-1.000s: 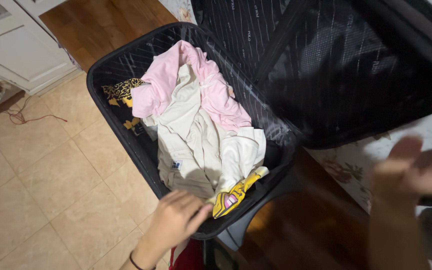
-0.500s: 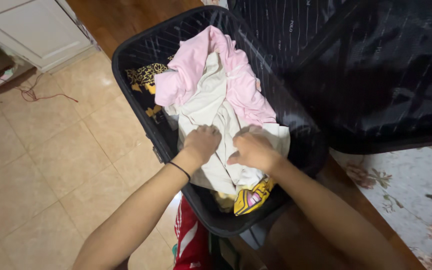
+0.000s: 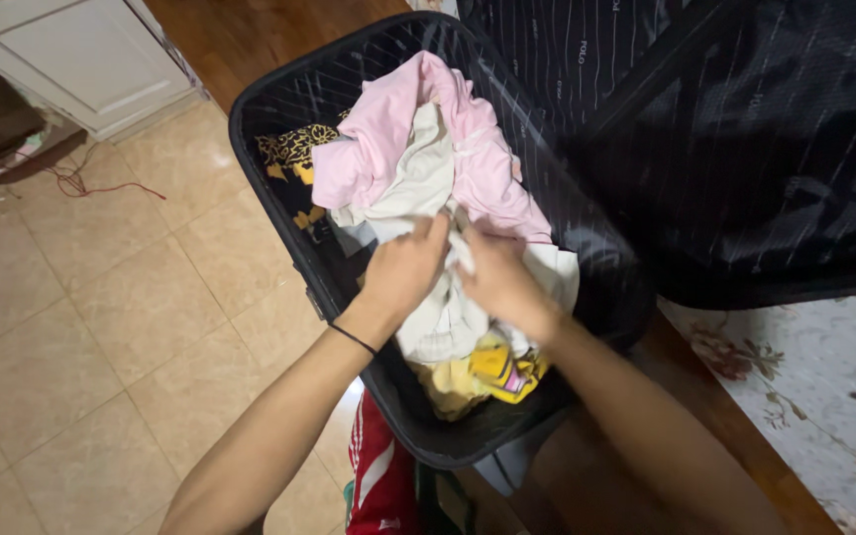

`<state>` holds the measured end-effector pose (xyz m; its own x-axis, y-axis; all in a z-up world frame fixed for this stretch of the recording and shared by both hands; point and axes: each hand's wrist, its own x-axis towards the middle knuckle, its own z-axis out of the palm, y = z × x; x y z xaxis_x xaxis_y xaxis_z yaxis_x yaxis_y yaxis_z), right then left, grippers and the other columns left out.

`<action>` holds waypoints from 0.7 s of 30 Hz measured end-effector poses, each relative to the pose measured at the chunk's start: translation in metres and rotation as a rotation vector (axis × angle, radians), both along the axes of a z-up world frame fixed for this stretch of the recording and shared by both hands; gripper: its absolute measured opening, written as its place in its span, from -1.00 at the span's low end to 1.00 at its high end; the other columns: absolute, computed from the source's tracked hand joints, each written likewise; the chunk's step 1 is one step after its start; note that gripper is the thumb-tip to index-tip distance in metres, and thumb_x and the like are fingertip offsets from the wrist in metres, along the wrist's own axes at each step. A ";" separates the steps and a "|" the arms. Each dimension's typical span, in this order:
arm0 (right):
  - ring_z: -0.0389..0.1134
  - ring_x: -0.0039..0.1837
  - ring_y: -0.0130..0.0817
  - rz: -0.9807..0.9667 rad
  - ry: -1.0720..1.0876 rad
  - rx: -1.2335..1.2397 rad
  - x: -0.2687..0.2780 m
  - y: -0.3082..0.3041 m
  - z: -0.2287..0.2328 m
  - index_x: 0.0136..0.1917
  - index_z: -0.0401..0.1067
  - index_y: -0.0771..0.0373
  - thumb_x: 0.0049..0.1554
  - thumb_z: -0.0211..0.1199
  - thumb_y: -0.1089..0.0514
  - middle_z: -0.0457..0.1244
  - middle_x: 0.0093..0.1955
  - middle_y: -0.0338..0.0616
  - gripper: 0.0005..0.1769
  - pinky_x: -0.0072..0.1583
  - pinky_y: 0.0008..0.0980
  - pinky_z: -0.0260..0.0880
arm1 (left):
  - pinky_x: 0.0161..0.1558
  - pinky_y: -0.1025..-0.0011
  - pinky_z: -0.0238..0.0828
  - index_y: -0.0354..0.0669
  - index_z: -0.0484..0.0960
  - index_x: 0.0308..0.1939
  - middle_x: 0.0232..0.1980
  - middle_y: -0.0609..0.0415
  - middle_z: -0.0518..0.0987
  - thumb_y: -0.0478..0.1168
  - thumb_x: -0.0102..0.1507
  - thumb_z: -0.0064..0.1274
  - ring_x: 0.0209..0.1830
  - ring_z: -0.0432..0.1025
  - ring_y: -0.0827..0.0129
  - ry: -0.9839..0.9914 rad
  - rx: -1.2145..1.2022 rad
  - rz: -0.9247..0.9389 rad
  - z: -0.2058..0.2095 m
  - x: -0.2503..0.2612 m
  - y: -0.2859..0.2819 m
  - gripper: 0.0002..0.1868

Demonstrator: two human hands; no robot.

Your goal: The person irons a black pair of shorts on a wooden table using a handheld iron. After ironing, they place the shorts on a yellow hanger and then retrieve a white cloth from a suitcase, unfolding it on the table.

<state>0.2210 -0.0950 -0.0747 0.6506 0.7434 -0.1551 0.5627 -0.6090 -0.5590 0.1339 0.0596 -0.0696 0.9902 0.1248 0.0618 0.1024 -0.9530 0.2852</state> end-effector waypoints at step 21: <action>0.19 0.43 -0.25 0.157 0.408 0.506 0.034 -0.051 0.046 0.57 -0.02 0.36 0.12 0.41 0.12 0.13 0.42 0.06 -0.08 0.39 -0.29 0.23 | -0.19 0.09 0.54 -0.09 0.37 0.34 -0.01 -0.12 0.62 -0.31 0.28 0.03 -0.19 0.59 -0.05 -0.256 -0.268 -0.165 0.015 -0.010 0.001 -0.49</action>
